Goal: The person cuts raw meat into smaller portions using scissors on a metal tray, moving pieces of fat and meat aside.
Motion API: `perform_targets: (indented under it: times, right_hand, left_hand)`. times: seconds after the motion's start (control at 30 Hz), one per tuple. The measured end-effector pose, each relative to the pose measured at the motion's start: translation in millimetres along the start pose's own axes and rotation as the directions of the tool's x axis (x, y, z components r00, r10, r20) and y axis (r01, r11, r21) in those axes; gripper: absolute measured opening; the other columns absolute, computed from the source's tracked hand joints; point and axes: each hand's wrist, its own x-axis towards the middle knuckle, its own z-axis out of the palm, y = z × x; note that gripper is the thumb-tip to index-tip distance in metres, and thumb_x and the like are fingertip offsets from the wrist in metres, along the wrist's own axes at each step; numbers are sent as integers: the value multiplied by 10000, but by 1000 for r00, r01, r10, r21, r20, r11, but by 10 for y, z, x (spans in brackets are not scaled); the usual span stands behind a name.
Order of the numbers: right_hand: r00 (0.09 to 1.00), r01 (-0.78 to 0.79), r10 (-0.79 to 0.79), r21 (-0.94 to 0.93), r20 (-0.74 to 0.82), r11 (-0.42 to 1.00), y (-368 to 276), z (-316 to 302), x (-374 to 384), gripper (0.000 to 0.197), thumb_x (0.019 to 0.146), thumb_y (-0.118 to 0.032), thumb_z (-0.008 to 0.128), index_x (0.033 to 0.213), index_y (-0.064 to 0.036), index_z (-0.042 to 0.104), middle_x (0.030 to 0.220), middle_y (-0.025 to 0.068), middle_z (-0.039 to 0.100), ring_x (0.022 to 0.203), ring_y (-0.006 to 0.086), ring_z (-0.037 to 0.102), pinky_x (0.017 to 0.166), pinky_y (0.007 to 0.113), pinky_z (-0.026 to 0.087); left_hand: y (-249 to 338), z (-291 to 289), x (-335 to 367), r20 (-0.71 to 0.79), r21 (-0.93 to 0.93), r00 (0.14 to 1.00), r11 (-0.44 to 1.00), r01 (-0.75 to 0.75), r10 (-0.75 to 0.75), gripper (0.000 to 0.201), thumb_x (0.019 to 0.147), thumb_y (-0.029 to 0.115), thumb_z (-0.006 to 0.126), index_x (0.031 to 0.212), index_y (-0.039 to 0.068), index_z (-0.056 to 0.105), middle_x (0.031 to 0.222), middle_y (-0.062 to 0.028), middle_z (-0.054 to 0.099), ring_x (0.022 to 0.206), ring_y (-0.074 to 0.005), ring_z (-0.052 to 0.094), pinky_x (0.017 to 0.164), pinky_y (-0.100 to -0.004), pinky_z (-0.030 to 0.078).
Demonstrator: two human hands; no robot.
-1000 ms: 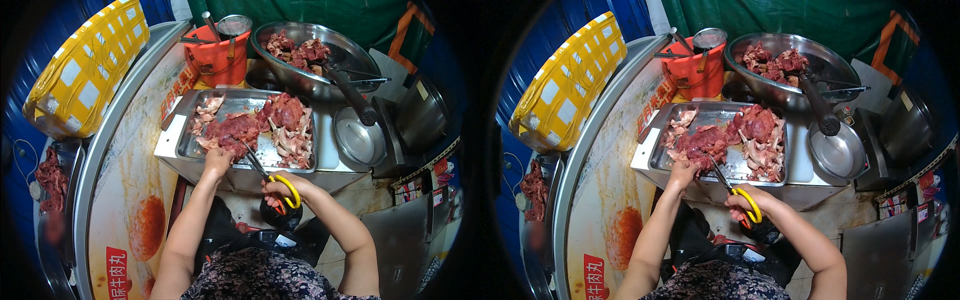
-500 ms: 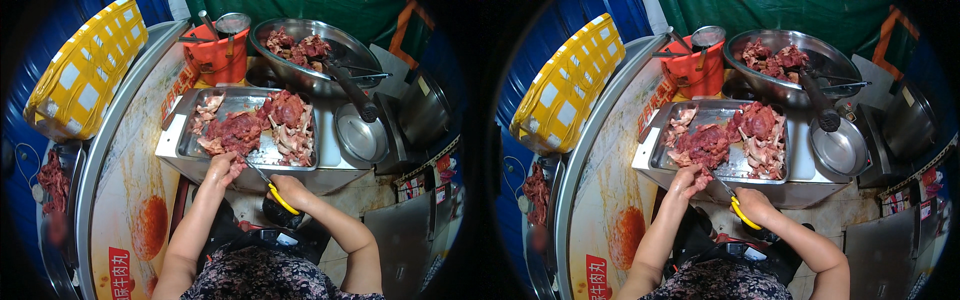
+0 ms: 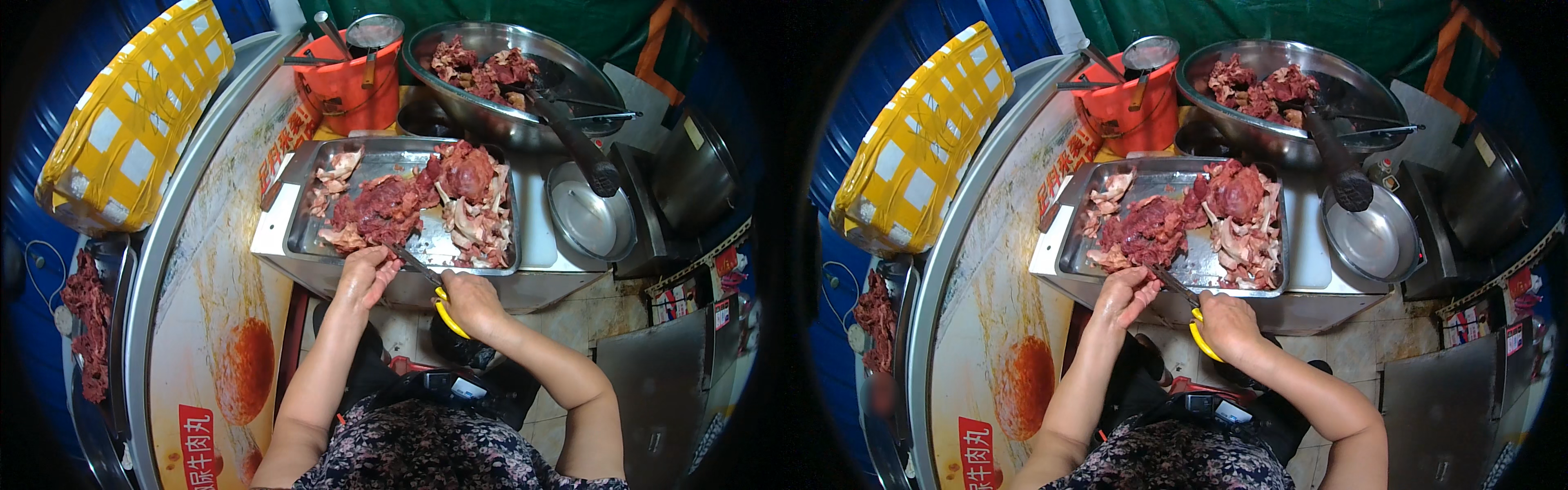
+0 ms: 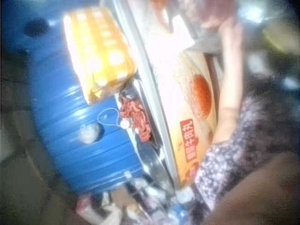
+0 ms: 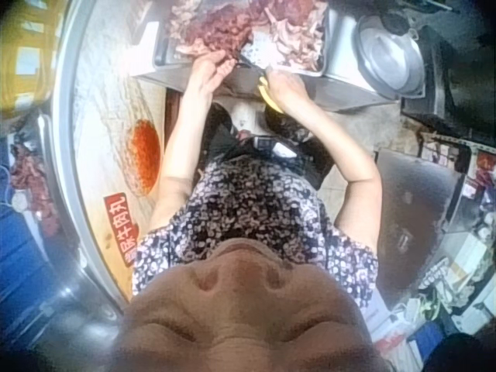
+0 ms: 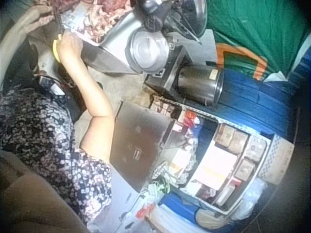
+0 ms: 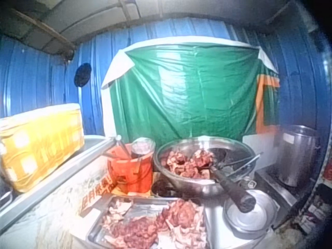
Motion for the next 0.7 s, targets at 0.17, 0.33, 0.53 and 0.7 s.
perform_targets:
  times: [0.17, 0.33, 0.53, 0.7]
  right_hand:
    - [996, 20, -24, -49, -85, 999, -14, 19, -20, 280, 847, -217, 683, 982, 19, 618, 847, 235, 679, 865, 394, 686, 793, 491, 541]
    - [995, 64, -66, -31, -80, 997, 11, 44, 2, 317, 861, -259, 691, 973, 29, 616, 820, 231, 679, 842, 392, 687, 777, 483, 541]
    - [996, 66, -63, 37, -63, 997, -42, -1, 9, 366, 881, -327, 701, 897, 31, 628, 779, 258, 667, 810, 421, 673, 743, 498, 527]
    - [992, 116, -106, 158, -68, 981, 71, 85, 53, 388, 870, -351, 722, 867, 29, 642, 784, 267, 655, 790, 446, 654, 712, 503, 510]
  left_hand:
    - [-112, -30, 26, 13, 62, 993, 991, -115, 114, 86, 995, 32, 538, 984, -24, 603, 926, -89, 633, 822, -190, 627, 786, -322, 576]
    - [-158, 12, 0, 9, 78, 986, 983, -167, 167, 87, 996, 44, 544, 975, -12, 607, 902, -61, 635, 797, -152, 624, 780, -307, 579]
    - [-137, 160, -56, -54, 115, 986, 982, -153, 160, 98, 999, 49, 534, 949, 3, 603, 856, -50, 623, 743, -140, 611, 715, -280, 579]
    - [-148, 209, -54, -74, 135, 983, 979, -155, 166, 117, 1010, 62, 523, 940, 8, 601, 853, -52, 621, 725, -136, 602, 692, -276, 577]
